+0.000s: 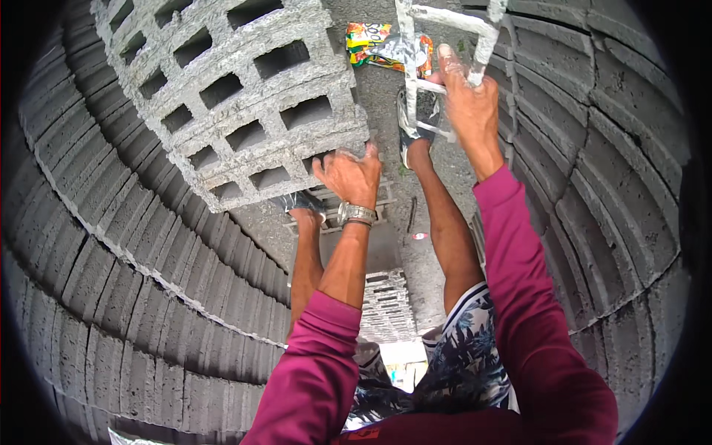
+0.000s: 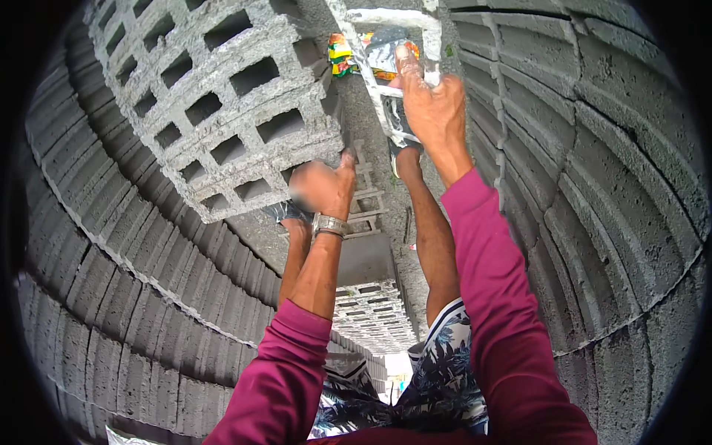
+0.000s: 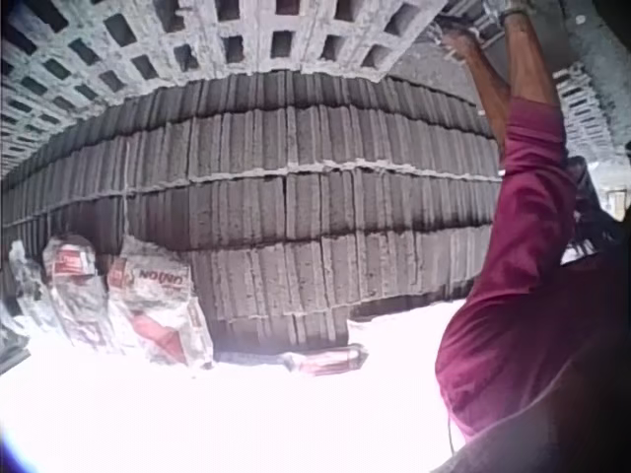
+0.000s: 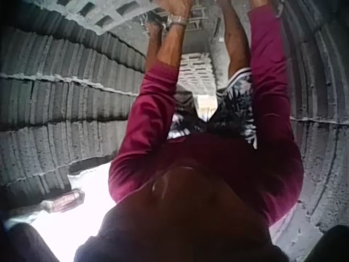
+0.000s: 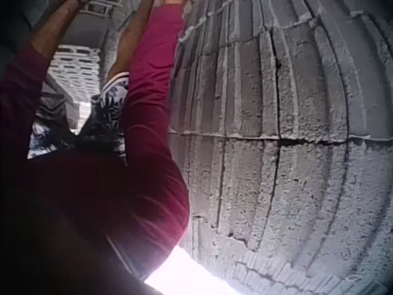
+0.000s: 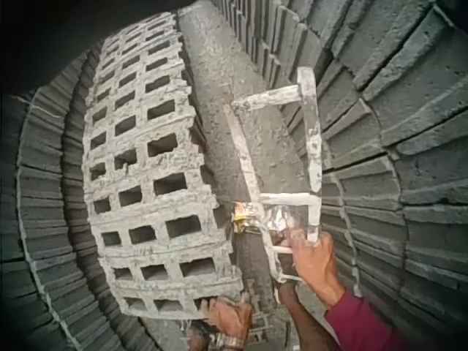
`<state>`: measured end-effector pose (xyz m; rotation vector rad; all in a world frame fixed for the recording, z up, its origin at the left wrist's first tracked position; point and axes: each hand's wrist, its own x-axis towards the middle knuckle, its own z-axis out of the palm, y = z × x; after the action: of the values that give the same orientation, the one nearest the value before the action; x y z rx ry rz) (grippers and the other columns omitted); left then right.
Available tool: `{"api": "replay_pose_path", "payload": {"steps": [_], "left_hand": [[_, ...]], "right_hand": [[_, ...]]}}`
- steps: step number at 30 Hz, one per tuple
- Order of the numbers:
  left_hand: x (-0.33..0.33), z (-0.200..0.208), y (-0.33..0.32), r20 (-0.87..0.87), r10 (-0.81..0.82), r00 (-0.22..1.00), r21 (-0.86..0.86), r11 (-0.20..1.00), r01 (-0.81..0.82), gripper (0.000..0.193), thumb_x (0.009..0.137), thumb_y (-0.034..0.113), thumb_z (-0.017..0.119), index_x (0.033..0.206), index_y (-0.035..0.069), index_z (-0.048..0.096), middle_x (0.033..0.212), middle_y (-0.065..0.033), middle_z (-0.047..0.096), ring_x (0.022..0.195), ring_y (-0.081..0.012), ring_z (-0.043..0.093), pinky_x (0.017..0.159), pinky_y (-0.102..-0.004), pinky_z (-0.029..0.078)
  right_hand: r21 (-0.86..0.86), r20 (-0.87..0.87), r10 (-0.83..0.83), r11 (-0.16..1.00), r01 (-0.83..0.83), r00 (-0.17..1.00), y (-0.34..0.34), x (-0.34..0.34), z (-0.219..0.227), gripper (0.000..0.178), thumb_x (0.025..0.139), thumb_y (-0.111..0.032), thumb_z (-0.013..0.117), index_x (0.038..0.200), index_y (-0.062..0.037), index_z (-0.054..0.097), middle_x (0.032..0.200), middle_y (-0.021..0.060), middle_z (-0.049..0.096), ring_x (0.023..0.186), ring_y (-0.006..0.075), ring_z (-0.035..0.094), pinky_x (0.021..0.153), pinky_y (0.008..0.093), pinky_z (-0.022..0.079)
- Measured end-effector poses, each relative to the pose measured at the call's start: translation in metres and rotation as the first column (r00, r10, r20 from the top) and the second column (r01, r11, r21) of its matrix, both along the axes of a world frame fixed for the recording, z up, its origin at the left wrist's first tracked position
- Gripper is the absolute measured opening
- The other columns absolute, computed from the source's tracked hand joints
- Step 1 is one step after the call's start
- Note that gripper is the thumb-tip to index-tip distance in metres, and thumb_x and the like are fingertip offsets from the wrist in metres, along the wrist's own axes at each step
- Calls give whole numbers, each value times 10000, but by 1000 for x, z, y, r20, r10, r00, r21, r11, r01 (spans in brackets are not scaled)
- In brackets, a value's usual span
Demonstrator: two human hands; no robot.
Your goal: The person uses block tongs to lift concrete blocks from a pile and carries them to a different stack. They place the blocks one at a time on top of an existing row.
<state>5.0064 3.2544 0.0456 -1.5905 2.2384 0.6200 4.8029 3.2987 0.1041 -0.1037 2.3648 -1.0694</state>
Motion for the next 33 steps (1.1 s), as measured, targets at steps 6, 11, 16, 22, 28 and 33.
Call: {"api": "replay_pose_path", "payload": {"steps": [6,11,16,22,28,33], "left_hand": [[12,21,-2,-35,60,998,10,998,-59,594,709,428,822,605,-101,570,645,-220,581,702,-352,591,810,-476,486],[56,44,-13,-164,379,911,246,910,-334,497,696,249,871,669,-53,477,702,-115,499,717,-232,479,677,-398,425],[79,43,-19,-127,252,959,320,926,-200,455,647,148,914,889,-66,594,813,-48,494,694,-155,437,543,-322,434],[75,50,-22,-180,275,944,393,900,-188,417,710,147,879,948,-120,663,811,-60,609,718,-150,519,601,-326,466],[54,61,-17,-256,447,857,414,852,-321,377,789,220,847,739,-27,566,714,-18,556,651,-119,456,584,-298,392],[47,66,-14,-137,405,904,403,856,-322,386,795,224,846,688,2,550,680,-10,540,632,-115,440,583,-284,379]], "right_hand": [[-130,241,-360,908,398,901,21,26,-78,548,958,-510,594,846,6,739,534,-20,492,430,64,401,397,249,297],[-242,321,-405,839,487,856,14,37,-92,621,929,-591,588,845,9,723,535,-19,486,446,53,412,405,235,310],[-341,246,-445,792,507,861,1,39,-95,561,937,-551,602,866,-6,711,585,-22,544,479,47,450,426,210,359],[-344,88,-466,815,466,881,-5,37,-94,312,981,-262,596,984,26,715,771,110,716,709,184,665,626,332,489],[-480,54,-531,729,488,846,-3,52,-92,216,947,-181,659,915,24,720,705,25,672,632,116,608,549,303,451],[-322,88,-509,799,508,856,0,88,-127,255,932,-225,707,874,20,748,686,-4,649,640,47,538,557,248,428]]}}
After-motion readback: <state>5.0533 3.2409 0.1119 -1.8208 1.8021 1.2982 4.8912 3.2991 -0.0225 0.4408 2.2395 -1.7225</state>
